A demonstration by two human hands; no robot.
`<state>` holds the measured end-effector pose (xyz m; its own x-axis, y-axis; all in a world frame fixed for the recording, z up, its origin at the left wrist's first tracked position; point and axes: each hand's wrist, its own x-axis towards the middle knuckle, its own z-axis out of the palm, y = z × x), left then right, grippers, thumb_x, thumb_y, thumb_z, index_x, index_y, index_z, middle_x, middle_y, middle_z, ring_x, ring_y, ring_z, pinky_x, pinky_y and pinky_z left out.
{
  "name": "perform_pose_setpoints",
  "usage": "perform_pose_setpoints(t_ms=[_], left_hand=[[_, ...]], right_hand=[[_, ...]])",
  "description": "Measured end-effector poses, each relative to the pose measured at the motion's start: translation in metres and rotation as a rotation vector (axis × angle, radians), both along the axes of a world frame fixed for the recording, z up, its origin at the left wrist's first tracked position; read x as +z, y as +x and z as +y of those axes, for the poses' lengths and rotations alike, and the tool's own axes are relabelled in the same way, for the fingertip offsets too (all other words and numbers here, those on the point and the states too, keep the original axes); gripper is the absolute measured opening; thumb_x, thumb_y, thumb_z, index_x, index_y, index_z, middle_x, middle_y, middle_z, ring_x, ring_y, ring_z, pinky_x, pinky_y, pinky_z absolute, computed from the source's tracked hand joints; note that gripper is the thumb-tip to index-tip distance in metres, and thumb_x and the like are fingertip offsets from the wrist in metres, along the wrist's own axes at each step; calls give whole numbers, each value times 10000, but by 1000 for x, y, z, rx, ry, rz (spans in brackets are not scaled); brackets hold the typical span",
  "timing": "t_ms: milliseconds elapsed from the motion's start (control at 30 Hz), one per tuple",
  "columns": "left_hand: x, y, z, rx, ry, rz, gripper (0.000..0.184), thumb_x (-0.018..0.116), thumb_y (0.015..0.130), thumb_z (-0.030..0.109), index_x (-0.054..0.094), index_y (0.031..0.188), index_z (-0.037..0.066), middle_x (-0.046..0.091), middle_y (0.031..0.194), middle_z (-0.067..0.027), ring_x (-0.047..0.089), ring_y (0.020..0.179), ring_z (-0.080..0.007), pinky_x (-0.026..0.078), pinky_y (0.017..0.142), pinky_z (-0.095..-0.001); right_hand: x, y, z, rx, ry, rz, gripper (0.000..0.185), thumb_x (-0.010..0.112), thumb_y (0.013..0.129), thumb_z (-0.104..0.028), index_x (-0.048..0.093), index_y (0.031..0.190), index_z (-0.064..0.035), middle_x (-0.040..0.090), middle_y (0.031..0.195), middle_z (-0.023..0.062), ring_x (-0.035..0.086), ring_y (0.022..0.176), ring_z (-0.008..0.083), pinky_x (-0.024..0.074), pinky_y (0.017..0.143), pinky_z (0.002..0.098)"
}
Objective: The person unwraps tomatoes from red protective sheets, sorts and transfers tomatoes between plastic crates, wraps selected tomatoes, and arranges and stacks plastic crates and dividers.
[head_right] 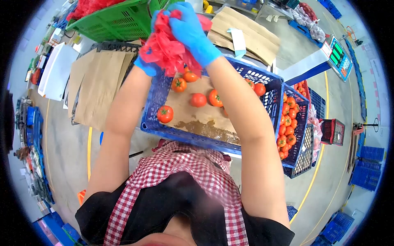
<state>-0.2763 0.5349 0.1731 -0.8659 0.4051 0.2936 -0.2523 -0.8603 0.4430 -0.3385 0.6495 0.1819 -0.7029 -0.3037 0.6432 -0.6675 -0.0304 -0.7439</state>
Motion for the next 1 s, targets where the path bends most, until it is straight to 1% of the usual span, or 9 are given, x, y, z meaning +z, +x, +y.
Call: perform_pose_setpoints(t_ms=[200, 300, 433, 533, 600, 667, 733, 867, 1000], left_hand=[[32, -9, -16, 500, -187, 157, 460, 418, 942, 389, 407, 1286, 84, 496, 1247, -103, 504, 1111, -226, 426, 942, -359], [27, -10, -44, 346, -117, -225, 403, 586, 880, 263, 489, 1219, 68, 565, 1148, -111, 559, 1044, -208, 480, 884, -334], [119, -25, -82, 726, -418, -186, 369, 751, 724, 168, 595, 1036, 49, 640, 908, -87, 636, 783, -193, 542, 713, -317], [145, -121, -144, 1375, -953, 346, 497, 721, 757, 221, 529, 1181, 48, 598, 1077, -132, 599, 961, -258, 495, 816, -415], [131, -200, -183, 1897, -1195, 569, 355, 767, 634, 201, 502, 799, 31, 516, 794, -131, 501, 745, -287, 429, 697, -397], [101, -250, -207, 1959, -1469, 785, 566, 760, 665, 270, 510, 1106, 19, 496, 1088, -205, 461, 1028, -371, 387, 909, -440], [84, -247, -207, 1829, -2347, 901, 610, 691, 786, 313, 436, 1316, 154, 484, 1274, -157, 486, 1147, -306, 403, 923, -506], [52, -264, -197, 842, -3017, 977, 742, 595, 835, 401, 182, 1443, 297, 242, 1470, -113, 244, 1333, -358, 248, 1035, -569], [9, -324, -213, 338, -2724, 695, 888, 612, 835, 192, -11, 1448, 346, 116, 1502, -155, 80, 1389, -366, 164, 1096, -542]], right_hand=[[69, 19, -38, -474, 522, 612, 414, 625, 699, -176, 557, 1102, -113, 529, 1113, 94, 498, 1061, 299, 343, 944, 407], [54, 8, -37, -360, 690, 202, 522, 671, 688, -247, 533, 1175, -116, 524, 1136, 105, 502, 1060, 302, 343, 947, 412], [51, 14, -2, -158, 34, -315, 575, 693, 780, -323, 504, 1236, -28, 537, 1168, 161, 526, 1090, 261, 425, 913, 355], [27, 28, 43, -255, 60, -433, 490, 665, 811, -177, 493, 1244, -26, 557, 1125, 111, 546, 998, 191, 438, 883, 317], [20, 50, 68, -283, 45, -555, 453, 647, 823, -145, 497, 1236, -33, 563, 1024, 65, 537, 903, 143, 454, 797, 271], [10, 74, 99, -361, 92, -654, 401, 624, 836, -115, 513, 1213, -39, 546, 921, 25, 523, 824, 109, 443, 735, 223], [-4, 100, 127, -439, 148, -717, 366, 614, 837, -99, 531, 1188, -37, 538, 928, 25, 534, 808, 92, 440, 743, 210], [-13, 158, 189, -547, 360, -737, 418, 638, 818, -120, 523, 1210, -32, 549, 1092, 81, 535, 984, 187, 446, 859, 313], [-62, 195, 195, -579, 695, -735, 610, 697, 755, -195, 453, 1304, -93, 516, 1216, 164, 525, 1097, 318, 426, 931, 373]])
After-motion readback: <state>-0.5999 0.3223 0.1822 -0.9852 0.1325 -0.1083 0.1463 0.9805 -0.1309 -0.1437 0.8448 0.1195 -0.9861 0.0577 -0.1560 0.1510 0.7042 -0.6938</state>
